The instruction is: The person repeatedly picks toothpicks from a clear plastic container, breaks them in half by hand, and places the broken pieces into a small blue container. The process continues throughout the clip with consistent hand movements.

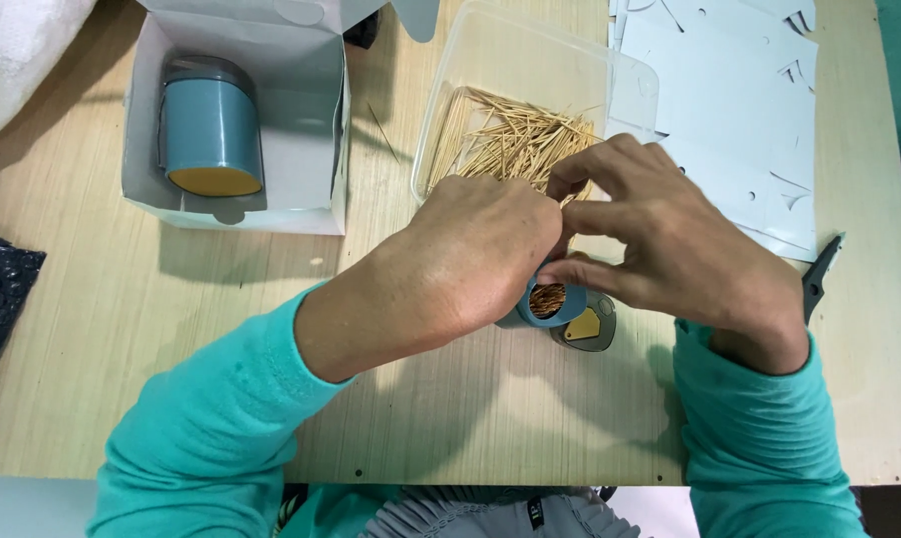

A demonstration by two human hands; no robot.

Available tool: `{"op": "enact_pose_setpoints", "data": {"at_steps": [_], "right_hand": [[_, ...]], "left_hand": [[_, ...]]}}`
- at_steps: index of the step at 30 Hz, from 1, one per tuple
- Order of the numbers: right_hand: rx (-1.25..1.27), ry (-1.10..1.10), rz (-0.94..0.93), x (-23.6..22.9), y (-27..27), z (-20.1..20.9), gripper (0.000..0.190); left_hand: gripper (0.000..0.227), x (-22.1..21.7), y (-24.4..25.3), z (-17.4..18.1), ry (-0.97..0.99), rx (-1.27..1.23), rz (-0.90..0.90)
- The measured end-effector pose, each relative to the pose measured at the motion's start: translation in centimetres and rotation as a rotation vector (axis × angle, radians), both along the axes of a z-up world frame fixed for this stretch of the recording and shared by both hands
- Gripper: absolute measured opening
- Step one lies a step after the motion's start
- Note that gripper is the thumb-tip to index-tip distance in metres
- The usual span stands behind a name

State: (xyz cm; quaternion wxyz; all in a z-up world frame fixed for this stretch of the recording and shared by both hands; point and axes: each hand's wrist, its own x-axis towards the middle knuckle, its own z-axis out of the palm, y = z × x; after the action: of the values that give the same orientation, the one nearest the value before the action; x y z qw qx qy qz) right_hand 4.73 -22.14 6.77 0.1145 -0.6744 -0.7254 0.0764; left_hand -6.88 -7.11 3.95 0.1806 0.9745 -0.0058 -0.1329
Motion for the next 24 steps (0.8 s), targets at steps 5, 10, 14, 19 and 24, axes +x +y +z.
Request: {"op": "enact_pose_setpoints", "data": {"at_steps": [5,10,14,19,24], "right_hand": [[-0.071,-0.027,-0.027,-0.1,0.1,-0.9,0.040],[-0.136,-0.086,-0.070,0.1,-0.2,-0.6,0.041],[-0.100,-0.020,-0.053,0.5,-0.8,0.1,0.035],[-0.213,-0.052,-0.116,-0.4,-0.4,-0.4,0.053],[-0.223,-0.228,-0.154,-1.2,-0.8,-0.3,0.048]], "left_hand": [[0.021,-0.1,0.1,-0.1,0.002,-0.020,-0.004],[0.030,0.0,-0.1,-0.1,0.019,0.000,-0.005],[0.014,0.1,-0.2,-0.2,0.028,0.045,-0.019],[0.037,-0.2,-0.1,0.4,0.044,0.001,-0.003],[0.012,-0.1,0.0,0.3,0.040,0.003,-0.015]]}}
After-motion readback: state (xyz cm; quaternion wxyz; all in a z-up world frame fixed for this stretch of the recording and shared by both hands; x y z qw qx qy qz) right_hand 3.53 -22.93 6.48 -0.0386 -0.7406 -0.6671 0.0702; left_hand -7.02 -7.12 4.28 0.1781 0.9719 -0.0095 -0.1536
